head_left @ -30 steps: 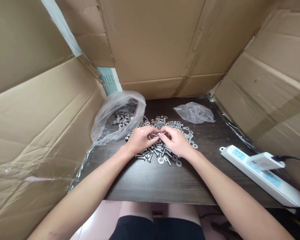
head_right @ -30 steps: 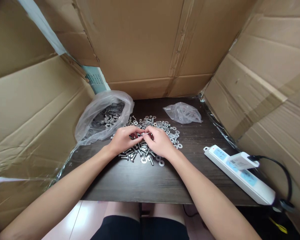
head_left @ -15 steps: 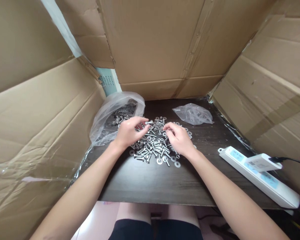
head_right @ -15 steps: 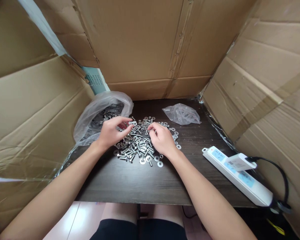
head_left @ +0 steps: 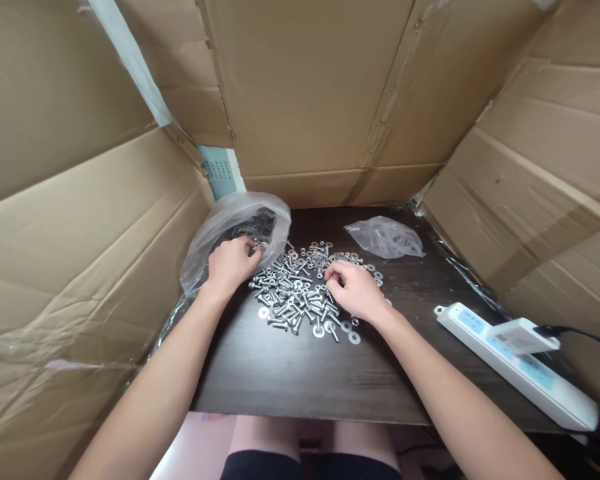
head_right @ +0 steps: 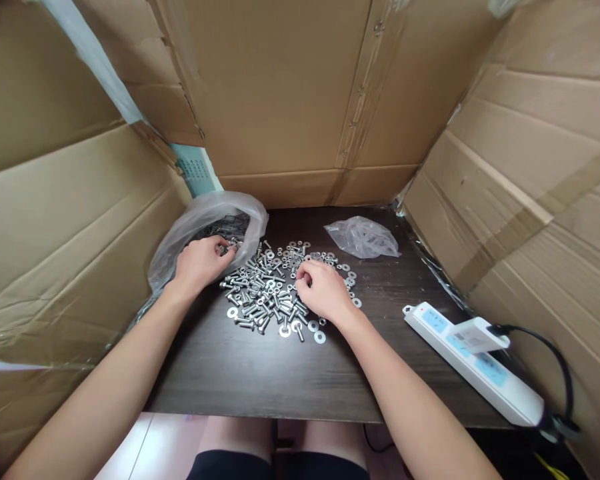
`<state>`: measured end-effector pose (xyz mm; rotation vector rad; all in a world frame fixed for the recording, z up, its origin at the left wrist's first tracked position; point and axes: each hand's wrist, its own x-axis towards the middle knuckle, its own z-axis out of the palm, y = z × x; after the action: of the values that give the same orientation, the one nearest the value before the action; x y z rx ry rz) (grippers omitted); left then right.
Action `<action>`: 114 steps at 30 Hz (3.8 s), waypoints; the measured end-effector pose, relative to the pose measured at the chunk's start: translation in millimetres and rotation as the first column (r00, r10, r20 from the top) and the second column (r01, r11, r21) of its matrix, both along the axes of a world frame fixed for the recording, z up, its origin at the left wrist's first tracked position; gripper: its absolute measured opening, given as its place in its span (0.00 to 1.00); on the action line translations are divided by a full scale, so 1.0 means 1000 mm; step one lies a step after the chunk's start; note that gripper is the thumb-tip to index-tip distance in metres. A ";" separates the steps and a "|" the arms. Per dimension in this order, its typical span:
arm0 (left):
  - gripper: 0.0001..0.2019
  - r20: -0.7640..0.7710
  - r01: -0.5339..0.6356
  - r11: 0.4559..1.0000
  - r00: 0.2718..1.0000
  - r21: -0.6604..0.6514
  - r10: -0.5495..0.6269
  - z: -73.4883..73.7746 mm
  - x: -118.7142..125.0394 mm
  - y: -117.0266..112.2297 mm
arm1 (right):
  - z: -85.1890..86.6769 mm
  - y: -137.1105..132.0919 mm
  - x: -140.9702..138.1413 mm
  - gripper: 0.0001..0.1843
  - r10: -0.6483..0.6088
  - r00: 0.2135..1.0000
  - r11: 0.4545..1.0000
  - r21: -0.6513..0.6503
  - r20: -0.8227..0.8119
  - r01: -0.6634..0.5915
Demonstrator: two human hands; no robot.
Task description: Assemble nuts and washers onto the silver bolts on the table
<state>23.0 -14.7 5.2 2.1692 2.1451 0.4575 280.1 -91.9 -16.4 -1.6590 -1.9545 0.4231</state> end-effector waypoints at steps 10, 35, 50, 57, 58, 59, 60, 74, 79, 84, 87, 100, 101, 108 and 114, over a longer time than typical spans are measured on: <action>0.15 0.098 0.115 0.987 0.987 0.113 -0.126 0.003 0.001 -0.004 | 0.007 -0.001 0.009 0.07 0.186 0.978 0.983 -0.024 0.094 -0.184; 0.11 0.281 0.687 0.710 0.658 0.154 -0.698 -0.027 0.052 -0.040 | -0.005 -0.001 -0.003 0.08 0.190 0.978 0.973 0.153 -0.083 -0.176; 0.10 0.400 0.723 0.672 0.576 0.158 -0.713 -0.027 0.054 -0.042 | -0.002 -0.005 -0.005 0.06 0.233 0.958 0.964 0.167 -0.167 -0.206; 0.08 0.557 0.675 0.714 0.525 0.187 -0.643 -0.025 0.058 -0.044 | 0.002 -0.007 -0.008 0.05 0.289 0.919 0.948 0.213 -0.267 -0.236; 0.08 0.557 0.665 0.722 0.533 0.189 -0.637 -0.026 0.058 -0.044 | 0.002 -0.007 -0.009 0.06 0.304 0.908 0.944 0.220 -0.288 -0.247; 0.09 0.547 0.658 0.727 0.542 0.194 -0.637 -0.026 0.058 -0.043 | 0.002 -0.007 -0.009 0.07 0.315 0.899 0.941 0.226 -0.305 -0.253; 0.09 0.529 0.654 0.728 0.553 0.204 -0.644 -0.026 0.058 -0.042 | 0.002 -0.007 -0.009 0.07 0.319 0.894 0.939 0.231 -0.314 -0.254; 0.09 0.359 0.099 0.917 0.899 0.387 -0.249 0.008 0.008 -0.009 | 0.008 0.000 0.013 0.08 -0.240 0.969 0.955 0.191 0.054 0.225; 0.11 0.200 0.024 0.997 0.979 0.070 -0.038 0.004 -0.008 0.004 | 0.009 0.002 0.018 0.09 -0.304 0.944 0.952 0.069 0.127 0.297; 0.12 0.190 0.050 0.998 0.980 0.026 -0.054 0.001 -0.012 0.007 | 0.006 0.001 0.014 0.07 -0.197 0.962 0.979 -0.024 0.187 0.205; 0.13 0.204 0.070 0.997 0.976 0.036 -0.076 0.004 -0.011 0.006 | 0.005 0.001 0.012 0.06 -0.141 0.969 0.989 -0.010 0.205 0.146; 0.11 0.266 0.187 0.976 0.941 0.114 -0.211 0.003 -0.010 0.005 | -0.001 0.000 0.010 0.05 -0.034 0.967 0.999 0.008 0.254 0.033; 0.12 0.287 0.190 0.973 0.932 0.133 -0.222 0.003 -0.010 0.006 | -0.001 0.000 0.010 0.05 -0.031 0.968 1.000 0.004 0.249 0.031; 0.11 0.243 0.280 0.939 0.914 0.198 -0.324 0.002 -0.011 0.006 | -0.001 0.000 0.010 0.05 -0.020 0.975 1.000 -0.003 0.222 0.021; 0.11 0.138 0.251 0.955 0.952 0.157 -0.273 0.006 -0.012 0.003 | -0.001 0.001 0.010 0.05 -0.021 0.972 1.000 -0.018 0.235 0.026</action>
<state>10.6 -11.4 10.8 2.3551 1.7584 0.7476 289.9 -91.0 -17.4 -1.8133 -2.1018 0.2477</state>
